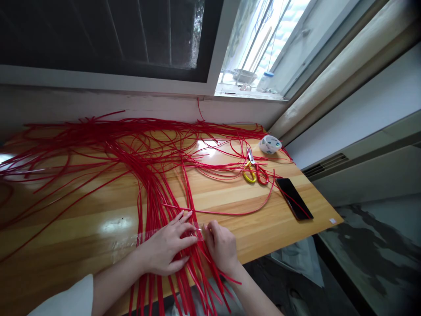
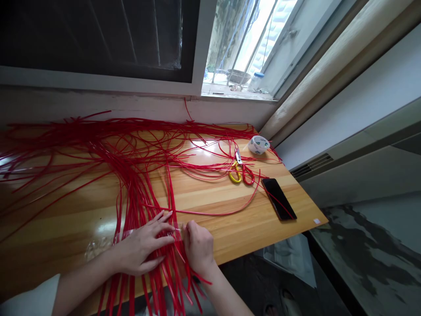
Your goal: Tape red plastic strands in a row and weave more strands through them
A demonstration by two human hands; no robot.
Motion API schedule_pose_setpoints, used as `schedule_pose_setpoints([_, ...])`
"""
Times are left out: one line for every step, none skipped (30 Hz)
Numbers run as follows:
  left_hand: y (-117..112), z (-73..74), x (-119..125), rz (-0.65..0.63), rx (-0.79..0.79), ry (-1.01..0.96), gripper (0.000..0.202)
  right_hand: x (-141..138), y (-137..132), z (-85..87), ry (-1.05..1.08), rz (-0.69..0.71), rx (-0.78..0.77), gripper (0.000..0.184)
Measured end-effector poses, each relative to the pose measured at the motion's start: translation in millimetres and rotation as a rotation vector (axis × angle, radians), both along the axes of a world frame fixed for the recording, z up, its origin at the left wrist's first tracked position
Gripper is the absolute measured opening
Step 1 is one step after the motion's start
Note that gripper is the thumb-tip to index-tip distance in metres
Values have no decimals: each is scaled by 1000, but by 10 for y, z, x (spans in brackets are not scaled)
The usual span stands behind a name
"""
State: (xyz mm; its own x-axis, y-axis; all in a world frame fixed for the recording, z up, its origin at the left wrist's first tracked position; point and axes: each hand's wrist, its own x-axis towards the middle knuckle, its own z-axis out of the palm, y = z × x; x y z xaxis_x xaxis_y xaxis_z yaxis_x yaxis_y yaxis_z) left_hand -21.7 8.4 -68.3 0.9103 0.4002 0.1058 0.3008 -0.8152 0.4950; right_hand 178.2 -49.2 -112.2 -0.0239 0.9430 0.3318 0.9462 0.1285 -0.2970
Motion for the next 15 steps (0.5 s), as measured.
schedule_pose_setpoints([5, 2, -1, -9, -7, 4, 44, 1, -3, 4, 5, -1, -6, 28])
schedule_pose_setpoints([8, -1, -1, -17, -11, 9, 45, 1, -6, 10, 10, -1, -9, 28])
schedule_pose_setpoints([9, -7, 0, -23, -12, 13, 47, 0, -7, 15, 15, 0, -10, 28])
schedule_pose_setpoints([9, -14, 1, -28, -10, 17, 48, -1, -8, 22, 20, 2, -8, 29])
schedule_pose_setpoints([8, -21, 2, -31, -5, 20, 50, -2, -8, 29, 25, 5, -7, 29])
schedule_pose_setpoints([7, -27, 2, -30, 3, 22, 50, -4, -8, 35, 30, 7, -6, 29])
schedule_pose_setpoints([6, -34, 3, -27, 12, 23, 50, -5, -8, 41, 35, 7, -6, 29])
schedule_pose_setpoints([3, -44, 3, -22, 24, 22, 49, -6, -9, 46, 40, 6, -7, 29])
schedule_pose_setpoints([-3, -57, 3, -16, 41, 18, 47, -6, -10, 49, 46, 7, -8, 29])
schedule_pose_setpoints([-12, -77, 2, -11, 65, 9, 45, -6, -11, 51, 54, 9, -10, 29])
schedule_pose_setpoints([-24, -103, 1, -6, 99, -3, 43, -5, -12, 50, 62, 10, -10, 29])
schedule_pose_setpoints([-41, -135, -1, -5, 144, -18, 41, -3, -14, 46, 70, 10, -10, 28])
schedule_pose_setpoints([-61, -170, -3, -3, 195, -31, 40, 0, -15, 41, 77, 11, -10, 28])
schedule_pose_setpoints([-82, -205, -4, 0, 249, -44, 39, 3, -16, 34, 81, 11, -10, 27])
schedule_pose_setpoints([-104, -237, -5, 5, 297, -56, 38, 6, -16, 27, 84, 11, -9, 27])
